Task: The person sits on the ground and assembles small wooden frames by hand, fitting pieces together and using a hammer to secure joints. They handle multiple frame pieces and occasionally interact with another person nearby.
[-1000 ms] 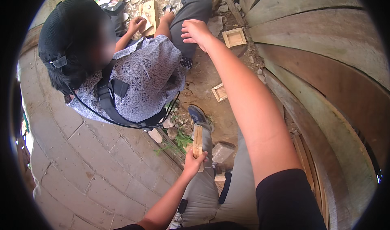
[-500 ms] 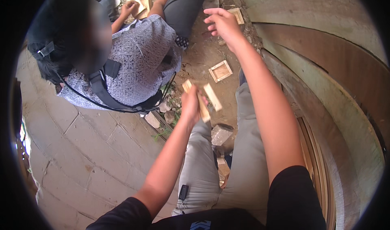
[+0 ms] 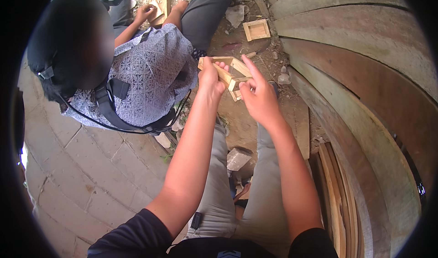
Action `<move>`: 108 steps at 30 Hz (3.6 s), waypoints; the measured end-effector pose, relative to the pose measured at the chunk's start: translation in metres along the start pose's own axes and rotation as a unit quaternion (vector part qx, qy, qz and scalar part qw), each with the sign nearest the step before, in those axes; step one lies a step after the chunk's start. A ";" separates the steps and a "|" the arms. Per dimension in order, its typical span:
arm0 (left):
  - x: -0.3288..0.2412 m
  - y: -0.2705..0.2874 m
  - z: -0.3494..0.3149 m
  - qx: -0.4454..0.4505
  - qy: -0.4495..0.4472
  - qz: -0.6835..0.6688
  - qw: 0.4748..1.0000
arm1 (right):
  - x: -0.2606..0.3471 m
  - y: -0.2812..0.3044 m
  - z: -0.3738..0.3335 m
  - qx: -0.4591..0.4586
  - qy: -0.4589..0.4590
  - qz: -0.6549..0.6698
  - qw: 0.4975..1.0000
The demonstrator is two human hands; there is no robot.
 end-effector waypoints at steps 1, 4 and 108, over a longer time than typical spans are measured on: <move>-0.002 -0.002 0.003 0.000 -0.005 0.002 1.000 | 0.001 0.001 0.005 0.009 -0.012 -0.050 0.999; -0.010 -0.004 0.011 0.014 -0.016 0.006 1.000 | 0.003 0.004 0.017 0.009 -0.025 -0.147 0.989; 0.252 0.277 0.101 0.120 0.135 0.278 0.943 | -0.424 -0.134 -0.127 -0.253 -0.296 0.373 0.842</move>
Point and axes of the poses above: each hand's wrist, its own z-axis towards the middle knuckle, its own y-axis out of the back of the hand, x = y × z, the point moved 7 cm from there along z, towards the middle knuckle, and after that the axes turned 15 degrees about x, right-handed, at the moved point
